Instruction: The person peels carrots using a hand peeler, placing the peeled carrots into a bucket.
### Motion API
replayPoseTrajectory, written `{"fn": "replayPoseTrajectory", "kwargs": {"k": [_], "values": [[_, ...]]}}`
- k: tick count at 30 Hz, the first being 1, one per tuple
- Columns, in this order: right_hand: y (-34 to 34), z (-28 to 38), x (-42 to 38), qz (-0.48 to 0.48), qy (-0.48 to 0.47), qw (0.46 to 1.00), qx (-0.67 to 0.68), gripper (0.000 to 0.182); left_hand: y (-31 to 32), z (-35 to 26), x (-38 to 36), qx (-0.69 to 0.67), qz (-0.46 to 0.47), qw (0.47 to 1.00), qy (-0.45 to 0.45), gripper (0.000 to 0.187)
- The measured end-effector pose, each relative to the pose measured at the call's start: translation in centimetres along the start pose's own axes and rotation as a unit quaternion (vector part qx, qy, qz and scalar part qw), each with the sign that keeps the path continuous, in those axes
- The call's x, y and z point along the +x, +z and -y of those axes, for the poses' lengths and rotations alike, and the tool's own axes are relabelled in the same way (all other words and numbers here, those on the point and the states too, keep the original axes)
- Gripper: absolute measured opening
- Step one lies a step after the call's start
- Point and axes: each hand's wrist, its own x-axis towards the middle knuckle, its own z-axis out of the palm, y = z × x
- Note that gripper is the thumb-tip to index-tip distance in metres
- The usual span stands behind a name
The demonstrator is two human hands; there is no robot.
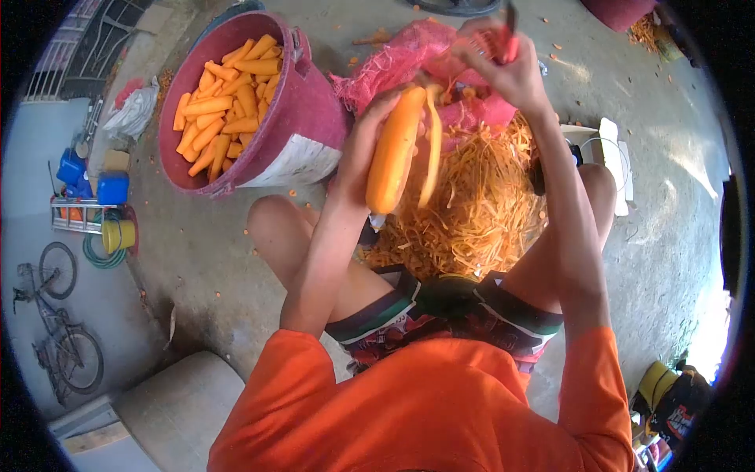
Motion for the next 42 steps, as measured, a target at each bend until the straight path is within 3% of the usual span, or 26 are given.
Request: {"fn": "replayPoseTrajectory", "kwargs": {"k": [2,4,6,7,8,10,11,14,15,16,17,18,20,22,24,25,26,28,30,31,32,34,36,38,40,42], "values": [[0.2,0.0,0.8,-0.034,0.003,0.999,-0.008,0.018,-0.3,0.0,0.7,-0.047,-0.010,0.998,-0.025,0.031],[3.3,2.3,-1.3,0.083,-0.092,0.992,0.013,0.020,0.6,0.1,0.6,-0.077,-0.001,0.997,-0.019,0.032],[5.2,4.3,-1.9,0.187,-0.183,0.964,-0.049,0.022,3.1,-0.7,0.2,-0.064,-0.100,0.993,0.022,0.032],[3.8,4.2,-1.7,0.232,-0.109,0.960,-0.115,0.021,2.7,-0.5,-0.1,-0.095,-0.083,0.992,0.021,0.033],[3.6,1.6,-1.5,0.110,-0.150,0.975,-0.118,0.017,1.3,-0.2,-0.5,-0.096,-0.089,0.991,0.016,0.033],[0.7,-0.5,0.7,-0.044,-0.051,0.997,-0.043,0.015,-0.6,-0.9,-0.7,-0.046,0.031,0.998,-0.023,0.034],[0.1,-0.6,0.4,-0.044,-0.051,0.997,-0.046,0.015,0.6,-0.5,-0.6,-0.048,-0.056,0.997,-0.018,0.034],[0.7,0.8,0.4,-0.032,-0.021,0.999,0.001,0.016,0.6,-0.6,-0.3,-0.003,-0.018,1.000,0.013,0.035],[2.7,2.0,-0.6,0.052,-0.096,0.994,-0.028,0.017,0.9,-0.8,-0.8,-0.017,0.050,0.998,0.030,0.035],[3.7,2.7,-0.9,0.133,-0.172,0.974,-0.056,0.018,0.5,-0.7,-0.5,-0.017,0.051,0.998,0.033,0.035],[3.2,2.1,-1.1,0.146,-0.116,0.976,-0.108,0.017,-0.1,-0.3,-0.2,0.024,0.018,0.999,0.038,0.035],[1.9,0.5,-0.7,0.145,-0.112,0.978,-0.105,0.017,-0.7,0.2,-0.2,0.064,-0.016,0.997,0.039,0.036],[-1.7,-3.3,1.5,-0.039,-0.020,0.992,-0.121,0.018,-0.9,0.4,-0.4,0.051,-0.049,0.997,-0.011,0.037],[-2.3,-3.1,2.0,-0.061,-0.068,0.991,-0.102,0.019,-1.2,0.4,0.1,-0.085,0.007,0.996,-0.019,0.037],[0.9,1.1,-0.2,0.044,0.036,0.995,0.086,0.020,0.2,0.7,0.5,-0.080,-0.022,0.997,0.004,0.036],[2.9,2.4,-1.1,0.074,-0.097,0.992,-0.034,0.022,1.4,0.5,0.7,-0.070,-0.047,0.996,0.026,0.034],[4.6,2.7,-1.5,0.133,-0.161,0.977,-0.029,0.024,2.4,-0.2,0.9,-0.057,-0.071,0.995,0.048,0.032],[5.0,2.1,-2.0,0.205,-0.120,0.970,-0.054,0.023,2.0,-0.6,-0.1,-0.062,-0.106,0.992,0.011,0.030],[4.1,0.6,-1.3,0.102,-0.101,0.988,-0.060,0.020,-1.2,0.0,0.1,-0.022,0.082,0.995,0.045,0.032],[2.9,-1.1,-0.3,0.022,-0.105,0.994,-0.022,0.018,-1.7,0.2,0.8,-0.092,0.126,0.988,0.017,0.032],[1.2,-2.2,0.3,0.021,-0.103,0.994,-0.024,0.018,-1.5,0.3,0.7,-0.094,0.127,0.987,0.015,0.032],[-1.5,-3.3,1.3,-0.059,-0.044,0.993,-0.087,0.018,-0.8,-0.2,0.6,-0.115,-0.008,0.993,-0.032,0.031],[0.9,-0.2,0.0,-0.039,-0.005,0.999,-0.024,0.021,-0.5,-0.2,0.9,-0.134,0.022,0.990,-0.023,0.030],[3.9,2.9,-1.2,0.183,-0.153,0.970,-0.043,0.022,1.6,-0.4,1.0,-0.088,-0.022,0.996,0.026,0.029],[3.7,2.5,-1.0,0.157,-0.142,0.975,-0.066,0.022,1.2,-0.4,0.7,-0.035,-0.035,0.998,0.051,0.028],[2.1,0.3,-0.9,0.054,-0.047,0.995,-0.074,0.021,-1.1,0.0,0.6,-0.076,0.057,0.995,-0.015,0.028]]}}
